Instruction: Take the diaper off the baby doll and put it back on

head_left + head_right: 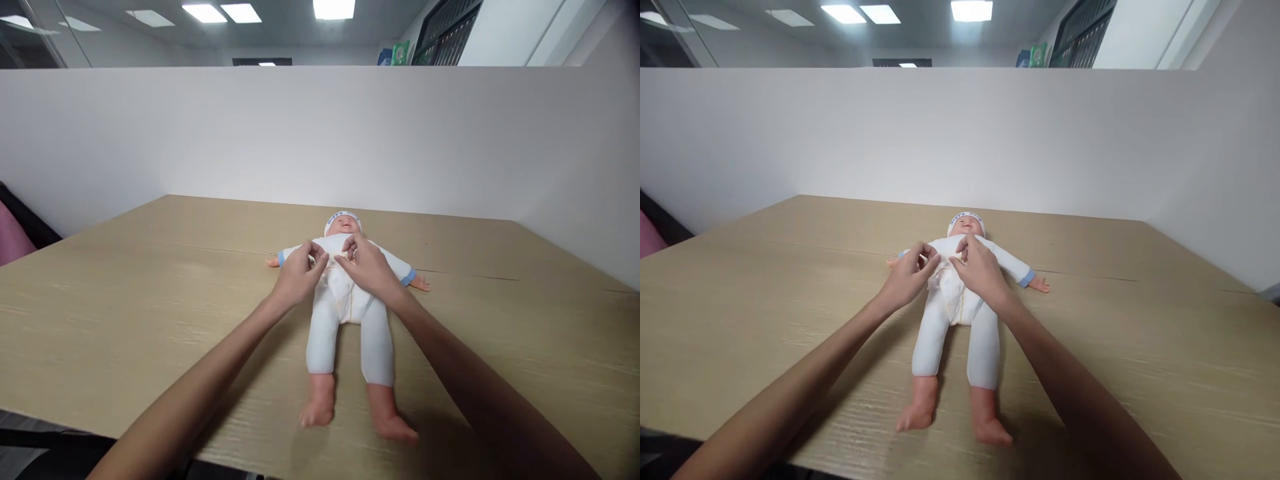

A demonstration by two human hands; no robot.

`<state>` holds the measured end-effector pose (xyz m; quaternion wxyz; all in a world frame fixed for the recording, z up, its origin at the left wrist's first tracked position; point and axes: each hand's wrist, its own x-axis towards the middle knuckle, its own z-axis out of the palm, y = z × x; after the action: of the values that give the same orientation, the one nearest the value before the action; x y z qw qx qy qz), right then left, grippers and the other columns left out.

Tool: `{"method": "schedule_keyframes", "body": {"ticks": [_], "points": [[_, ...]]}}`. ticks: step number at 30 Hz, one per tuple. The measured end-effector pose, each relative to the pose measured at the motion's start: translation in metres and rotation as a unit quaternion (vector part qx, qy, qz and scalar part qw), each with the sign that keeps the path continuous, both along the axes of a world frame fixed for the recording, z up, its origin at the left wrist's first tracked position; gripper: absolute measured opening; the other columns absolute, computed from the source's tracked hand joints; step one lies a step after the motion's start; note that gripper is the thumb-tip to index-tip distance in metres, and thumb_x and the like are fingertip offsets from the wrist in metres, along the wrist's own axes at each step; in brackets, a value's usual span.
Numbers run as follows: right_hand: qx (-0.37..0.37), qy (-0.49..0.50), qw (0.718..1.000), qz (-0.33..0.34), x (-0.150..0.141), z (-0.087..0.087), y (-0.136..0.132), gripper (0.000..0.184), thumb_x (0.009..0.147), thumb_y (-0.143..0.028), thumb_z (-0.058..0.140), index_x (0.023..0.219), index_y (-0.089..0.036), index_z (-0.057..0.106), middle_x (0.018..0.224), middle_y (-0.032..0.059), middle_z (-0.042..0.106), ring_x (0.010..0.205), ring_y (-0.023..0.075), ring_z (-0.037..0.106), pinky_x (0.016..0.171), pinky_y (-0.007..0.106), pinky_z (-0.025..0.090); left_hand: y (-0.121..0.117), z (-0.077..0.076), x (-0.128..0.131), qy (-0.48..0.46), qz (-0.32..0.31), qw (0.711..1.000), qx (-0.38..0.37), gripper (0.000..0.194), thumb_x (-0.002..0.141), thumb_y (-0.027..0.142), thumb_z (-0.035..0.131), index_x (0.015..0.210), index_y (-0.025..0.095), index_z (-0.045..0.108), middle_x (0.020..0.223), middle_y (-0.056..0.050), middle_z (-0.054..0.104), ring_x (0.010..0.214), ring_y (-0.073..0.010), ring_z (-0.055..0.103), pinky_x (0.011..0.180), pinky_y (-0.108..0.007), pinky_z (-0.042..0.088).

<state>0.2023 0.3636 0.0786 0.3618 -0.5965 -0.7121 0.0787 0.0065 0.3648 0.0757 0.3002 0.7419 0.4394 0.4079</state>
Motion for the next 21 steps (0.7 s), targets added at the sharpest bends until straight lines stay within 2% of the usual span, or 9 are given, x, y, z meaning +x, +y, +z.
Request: {"method": "schedule_keyframes", "body": {"ticks": [2,5,8,10,13,17,19,21], "points": [[0.069,0.018,0.997,-0.001,0.004,0.004,-0.022,0.012,0.095,-0.022,0.062,0.106,-0.023,0.058,0.106,0.0069,0.07,0.097,0.0249,0.065,0.088,0.037,0.049,-0.031,0.008,0.003,0.037,-0.01,0.998,0.053,0.029,0.109,0.046,0.055,0.099,0.021,0.065,0.101,-0.005,0.074,0.089,-0.0209,0.06,0.082,-0.035,0.043],[0.11,0.02,0.993,0.042,0.008,0.003,-0.073,0.009,0.099,-0.019,0.056,0.105,-0.024,0.061,0.111,0.0081,0.072,0.1,0.025,0.068,0.091,0.038,0.052,-0.073,0.008,-0.001,0.128,-0.09,0.985,0.078,0.034,0.112,0.046,0.051,0.094,0.022,0.067,0.1,-0.006,0.076,0.099,-0.0254,0.061,0.091,-0.04,0.043],[0.04,0.027,0.994,0.099,0.016,-0.01,-0.119,0.01,0.103,-0.024,0.057,0.107,-0.024,0.066,0.105,0.0047,0.075,0.088,0.0208,0.071,0.081,0.034,0.054,-0.089,-0.007,-0.014,0.217,-0.164,0.96,0.06,0.033,0.113,0.043,0.052,0.095,0.023,0.071,0.101,-0.004,0.077,0.103,-0.0266,0.062,0.095,-0.042,0.041],[-0.015,0.021,0.994,0.108,0.022,-0.023,-0.133,0.01,0.101,-0.027,0.062,0.108,-0.024,0.069,0.099,0.0031,0.076,0.085,0.0202,0.072,0.078,0.033,0.053,-0.084,-0.018,-0.022,0.222,-0.171,0.959,0.044,0.03,0.112,0.044,0.054,0.1,0.024,0.073,0.103,-0.004,0.078,0.103,-0.0263,0.063,0.097,-0.042,0.041],[-0.048,-0.011,0.996,0.07,0.027,-0.038,-0.128,0.009,0.1,-0.031,0.067,0.099,-0.023,0.07,0.091,0.0018,0.075,0.084,0.0208,0.07,0.079,0.033,0.049,-0.066,-0.029,-0.026,0.182,-0.139,0.973,0.019,0.028,0.108,0.05,0.062,0.106,0.023,0.07,0.099,-0.003,0.078,0.096,-0.0243,0.066,0.095,-0.039,0.044],[-0.056,-0.083,0.995,0.013,0.021,-0.043,-0.108,0.031,0.103,-0.04,0.068,0.08,-0.022,0.06,0.08,0.0012,0.069,0.073,0.0192,0.061,0.067,0.033,0.035,-0.048,-0.032,-0.014,0.198,-0.097,0.975,0.021,0.038,0.102,0.055,0.068,0.087,0.022,0.059,0.078,0.0,0.074,0.071,-0.0194,0.063,0.089,-0.038,0.044],[-0.045,-0.098,0.994,0.001,0.017,-0.047,-0.104,0.033,0.104,-0.039,0.066,0.078,-0.023,0.056,0.078,0.0013,0.066,0.071,0.0189,0.058,0.065,0.033,0.031,-0.044,-0.035,-0.008,0.207,-0.089,0.974,0.036,0.043,0.103,0.055,0.066,0.079,0.022,0.054,0.07,0.002,0.07,0.065,-0.0172,0.059,0.092,-0.039,0.042],[-0.023,-0.094,0.995,0.001,0.014,-0.053,-0.105,0.032,0.105,-0.037,0.065,0.079,-0.023,0.055,0.08,0.0017,0.065,0.073,0.0197,0.057,0.067,0.034,0.032,-0.043,-0.038,-0.007,0.199,-0.091,0.975,0.045,0.044,0.105,0.053,0.063,0.077,0.021,0.052,0.067,0.003,0.068,0.064,-0.016,0.058,0.094,-0.039,0.041]]}}
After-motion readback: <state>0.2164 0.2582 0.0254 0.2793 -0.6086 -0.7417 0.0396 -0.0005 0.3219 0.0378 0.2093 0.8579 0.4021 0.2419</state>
